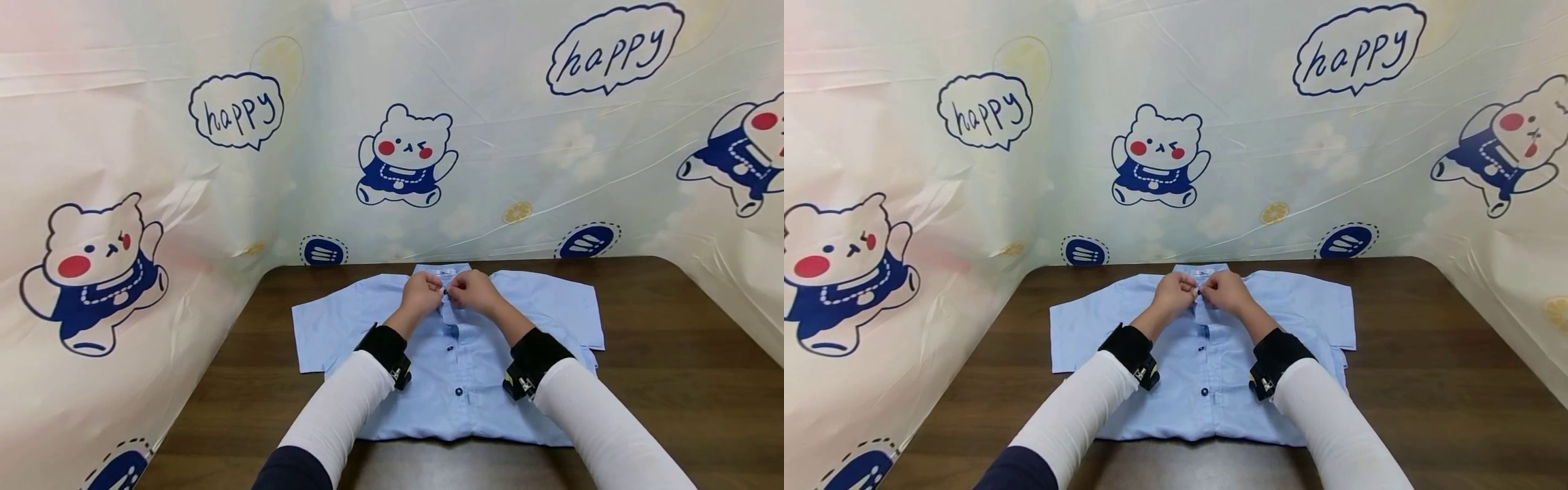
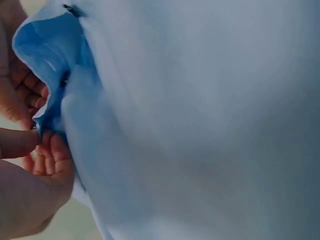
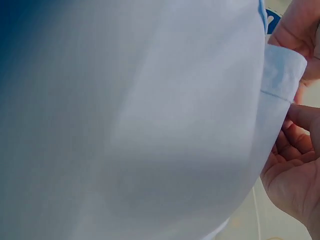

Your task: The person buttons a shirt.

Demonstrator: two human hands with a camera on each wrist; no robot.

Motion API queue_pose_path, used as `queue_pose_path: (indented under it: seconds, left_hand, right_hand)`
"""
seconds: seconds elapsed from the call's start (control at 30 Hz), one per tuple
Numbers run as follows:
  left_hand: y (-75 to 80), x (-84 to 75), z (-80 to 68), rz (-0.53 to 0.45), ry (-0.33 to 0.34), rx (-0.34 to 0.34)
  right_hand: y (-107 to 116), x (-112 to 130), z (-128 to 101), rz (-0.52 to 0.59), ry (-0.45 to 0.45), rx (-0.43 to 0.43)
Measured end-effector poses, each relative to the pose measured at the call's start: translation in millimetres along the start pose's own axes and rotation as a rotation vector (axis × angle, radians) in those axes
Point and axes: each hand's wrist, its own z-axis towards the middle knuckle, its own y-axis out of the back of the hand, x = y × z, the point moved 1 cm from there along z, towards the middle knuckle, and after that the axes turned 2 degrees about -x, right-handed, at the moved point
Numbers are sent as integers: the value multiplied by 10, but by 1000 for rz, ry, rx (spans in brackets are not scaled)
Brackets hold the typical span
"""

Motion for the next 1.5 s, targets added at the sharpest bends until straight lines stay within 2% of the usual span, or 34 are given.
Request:
queue_pose_path:
  seconds: [0.13,0.33,0.43,0.57,0.7,0.77,0.83,0.93,1.0,1.07,1.17,1.3,1.5]
  left_hand:
    - [28,-1,-25,121,-145,7]
    - [52,-10,-49,173,-272,12]
    - [44,6,-38,209,-325,-7]
    - [86,30,-10,221,-347,4]
    - [265,12,16,275,-326,36]
    - [386,13,19,376,-311,35]
    - [504,36,1,528,-289,40]
    - [631,131,-65,777,-215,118]
    - [678,214,-122,898,-146,213]
    - [697,297,-168,970,-80,307]
    - [699,384,-193,1049,-40,393]
    - [701,422,-159,1104,-59,436]
    - [757,458,-91,1060,-44,461]
  right_hand:
    - [-21,23,10,-9,-8,0]
    - [-56,42,19,21,-70,34]
    - [-76,16,27,60,-106,46]
    - [-51,-38,39,78,-124,37]
    - [134,-104,6,36,-135,16]
    - [260,-141,-34,-44,-112,15]
    - [374,-168,-93,-161,-101,52]
    - [482,-215,-203,-376,-114,186]
    - [502,-263,-278,-480,-180,323]
    - [493,-316,-343,-546,-263,434]
    - [456,-397,-390,-570,-372,509]
    - [424,-472,-359,-560,-428,484]
    - [414,-560,-264,-553,-448,469]
